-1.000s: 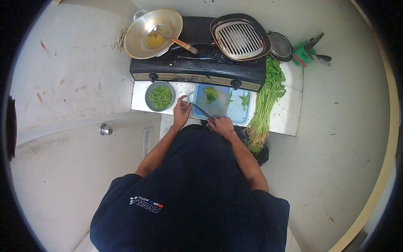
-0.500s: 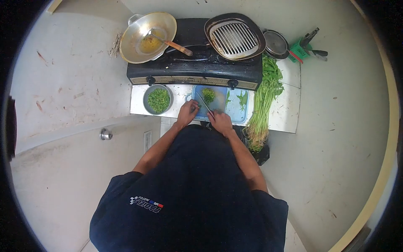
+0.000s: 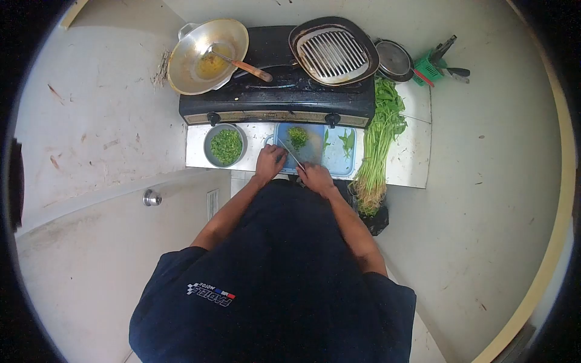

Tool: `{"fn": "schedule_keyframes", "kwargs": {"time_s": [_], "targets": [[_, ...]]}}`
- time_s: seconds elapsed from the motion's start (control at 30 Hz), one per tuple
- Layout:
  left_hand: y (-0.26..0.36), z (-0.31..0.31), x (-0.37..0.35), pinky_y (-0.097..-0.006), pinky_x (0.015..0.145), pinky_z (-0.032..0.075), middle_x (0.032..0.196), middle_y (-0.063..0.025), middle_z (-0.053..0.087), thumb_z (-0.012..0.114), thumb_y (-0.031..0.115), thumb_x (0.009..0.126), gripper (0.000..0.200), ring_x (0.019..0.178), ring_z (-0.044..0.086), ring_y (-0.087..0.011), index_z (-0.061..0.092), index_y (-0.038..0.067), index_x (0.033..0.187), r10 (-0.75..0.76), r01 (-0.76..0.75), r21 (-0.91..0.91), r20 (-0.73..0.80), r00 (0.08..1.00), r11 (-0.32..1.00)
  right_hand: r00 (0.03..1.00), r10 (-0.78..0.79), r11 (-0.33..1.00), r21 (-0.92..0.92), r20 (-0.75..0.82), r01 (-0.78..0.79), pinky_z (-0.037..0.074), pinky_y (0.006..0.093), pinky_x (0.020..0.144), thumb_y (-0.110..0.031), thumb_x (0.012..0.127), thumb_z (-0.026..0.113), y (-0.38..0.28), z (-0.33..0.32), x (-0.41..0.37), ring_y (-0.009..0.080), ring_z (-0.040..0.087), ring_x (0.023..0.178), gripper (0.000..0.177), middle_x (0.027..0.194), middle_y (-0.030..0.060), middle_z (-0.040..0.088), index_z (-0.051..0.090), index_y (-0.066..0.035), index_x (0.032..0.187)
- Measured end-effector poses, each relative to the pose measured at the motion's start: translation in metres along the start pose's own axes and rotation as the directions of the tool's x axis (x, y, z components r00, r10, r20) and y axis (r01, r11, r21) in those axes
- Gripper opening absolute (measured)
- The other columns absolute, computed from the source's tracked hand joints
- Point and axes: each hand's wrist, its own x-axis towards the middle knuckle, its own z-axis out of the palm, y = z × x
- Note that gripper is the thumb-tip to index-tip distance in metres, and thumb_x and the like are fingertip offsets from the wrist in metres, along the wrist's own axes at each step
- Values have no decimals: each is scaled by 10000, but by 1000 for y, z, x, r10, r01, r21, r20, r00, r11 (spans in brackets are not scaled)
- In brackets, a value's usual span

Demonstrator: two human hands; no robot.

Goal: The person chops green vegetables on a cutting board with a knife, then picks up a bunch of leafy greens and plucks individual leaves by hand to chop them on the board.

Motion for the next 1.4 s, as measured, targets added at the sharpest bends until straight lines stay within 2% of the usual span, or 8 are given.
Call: {"fn": "schedule_keyframes", "kwargs": {"time_s": [0.13, 0.27, 0.37, 0.47, 0.67, 0.83, 1.17, 1.4], "targets": [[2, -1, 0, -455, 782, 498, 889, -99, 687, 729, 112, 842, 114, 870, 624, -345, 743, 73, 948, 43, -42, 42, -34, 998, 998, 1000, -20, 997, -71, 20, 21, 557, 565, 715, -420, 1057, 504, -4, -5, 1, 472, 700, 754, 465, 772, 261, 701, 675, 5, 979], [2, -4, 0, -456, 804, 493, 920, -90, 681, 722, 131, 851, 136, 908, 617, -328, 744, 84, 976, 42, -41, 51, -5, 999, 998, 997, -65, 985, -158, 36, 70, 572, 545, 695, -402, 1060, 496, 0, 4, 9, 454, 712, 734, 459, 769, 250, 711, 676, 10, 965], [1, -4, -1, -453, 833, 490, 967, -74, 682, 704, 147, 868, 152, 949, 610, -308, 745, 97, 1006, 45, -46, 53, 9, 999, 998, 995, -99, 984, -146, 24, 102, 578, 535, 683, -377, 1065, 485, -1, 7, 15, 443, 718, 729, 448, 769, 259, 712, 682, 7, 944], [-1, -4, -1, -451, 839, 482, 983, -64, 674, 708, 160, 868, 162, 967, 605, -301, 747, 108, 1016, 53, -55, 81, 26, 998, 995, 996, -67, 976, -202, 57, 77, 576, 537, 674, -356, 1073, 466, -3, 7, 18, 445, 717, 727, 409, 765, 265, 708, 640, 7, 1000], [-3, -1, -3, -446, 852, 464, 1025, -56, 659, 707, 179, 873, 158, 1005, 592, -292, 741, 108, 1009, 41, -48, 124, 57, 998, 991, 1000, -21, 991, -134, 16, 22, 571, 557, 666, -374, 1073, 448, -6, 1, 8, 466, 710, 727, 394, 772, 271, 708, 522, 12, 1102], [-2, 0, -4, -449, 821, 472, 991, -76, 674, 706, 164, 878, 134, 962, 611, -303, 741, 82, 976, 38, -38, 92, 1, 999, 995, 1000, -15, 989, -145, -12, 14, 572, 562, 662, -382, 1067, 461, -4, 2, 6, 482, 705, 717, 409, 744, 272, 700, 551, 17, 1053], [0, 4, -2, -445, 845, 466, 902, -62, 693, 714, 147, 832, 92, 944, 615, -302, 721, 85, 900, -93, 93, -3, -2, 996, 996, 999, -51, 968, -246, 18, 54, 581, 548, 640, -371, 1059, 480, -7, 5, 4, 461, 713, 680, 410, 705, 266, 695, 581, 24, 1019], [-3, 9, 0, -454, 829, 463, 895, -60, 699, 721, 138, 822, 91, 930, 617, -303, 716, 84, 895, -152, 152, -54, 2, 988, 987, 994, -105, 969, -226, -19, 99, 585, 518, 623, -345, 1048, 500, -6, 10, 14, 431, 717, 657, 383, 701, 245, 702, 600, 16, 968]]}}
